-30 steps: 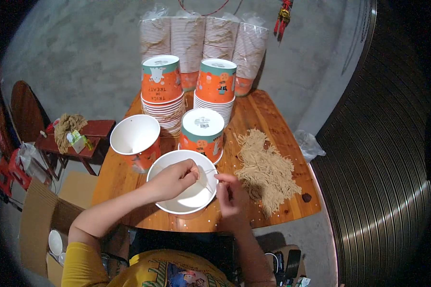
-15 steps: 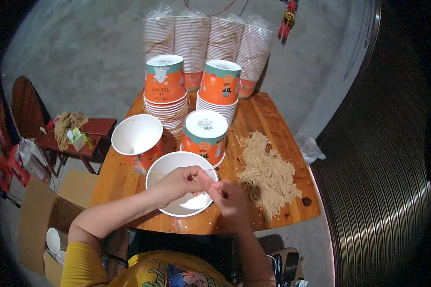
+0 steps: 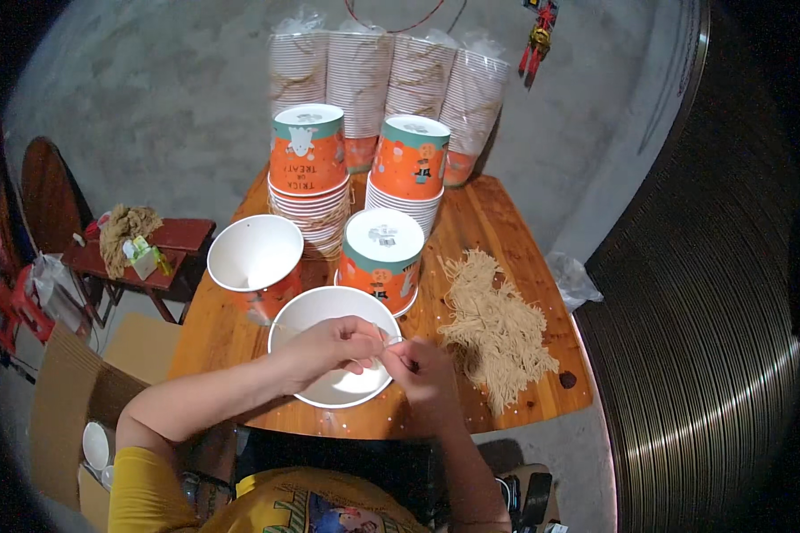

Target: Sorting and placing small rubber bands or ties individually into paper cups.

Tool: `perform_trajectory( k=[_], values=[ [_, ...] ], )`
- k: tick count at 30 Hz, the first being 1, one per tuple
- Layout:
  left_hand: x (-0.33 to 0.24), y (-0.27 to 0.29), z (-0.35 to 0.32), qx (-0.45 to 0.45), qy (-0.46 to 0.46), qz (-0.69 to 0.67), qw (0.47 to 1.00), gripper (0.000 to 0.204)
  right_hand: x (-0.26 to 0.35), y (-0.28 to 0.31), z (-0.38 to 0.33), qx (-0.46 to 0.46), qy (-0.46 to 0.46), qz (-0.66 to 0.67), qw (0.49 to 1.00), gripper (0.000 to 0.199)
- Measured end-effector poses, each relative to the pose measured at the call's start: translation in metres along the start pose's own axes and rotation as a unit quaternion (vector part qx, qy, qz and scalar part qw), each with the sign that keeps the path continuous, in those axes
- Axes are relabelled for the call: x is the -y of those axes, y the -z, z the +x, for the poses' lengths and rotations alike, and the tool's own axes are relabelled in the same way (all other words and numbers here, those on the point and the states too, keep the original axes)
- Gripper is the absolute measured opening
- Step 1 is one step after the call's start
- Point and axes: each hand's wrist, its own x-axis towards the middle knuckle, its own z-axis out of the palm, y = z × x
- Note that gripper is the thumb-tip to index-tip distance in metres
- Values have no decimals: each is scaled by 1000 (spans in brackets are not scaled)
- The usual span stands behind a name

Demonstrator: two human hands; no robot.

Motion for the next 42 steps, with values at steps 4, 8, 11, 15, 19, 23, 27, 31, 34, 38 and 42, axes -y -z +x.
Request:
perform_trajectory(
  k=[4,8,11,15,19,23,27,31,34,38,42],
  values=[
    [3,-9,3,-11,-42,17,999,19,-2,1,1,19,-10,-11,1000,8],
    [0,-7,7,-26,-61,36,997,17,6,8,4,2,-68,68,995,6],
    [-6,-9,3,-38,-49,12,998,20,-3,32,11,116,-110,116,980,10],
    [-10,-12,7,8,-57,10,998,23,1,38,18,190,-2,49,981,13],
    [-5,-3,17,29,-85,23,996,25,6,22,24,229,3,118,966,8],
    [-5,-4,12,61,-43,10,997,22,-6,16,20,221,-24,109,969,7],
    [-3,-9,7,29,-50,17,998,23,13,32,21,199,-32,59,978,10],
    [0,-4,6,37,-70,59,995,26,19,43,32,219,-122,80,965,13],
    [1,-2,7,40,-64,101,992,23,12,48,36,236,-55,47,969,12],
    [5,-2,6,57,-68,110,990,18,13,49,36,234,-31,36,971,12],
    [-4,-11,-6,11,-264,408,874,16,3,49,35,226,-41,63,971,12]
  ],
)
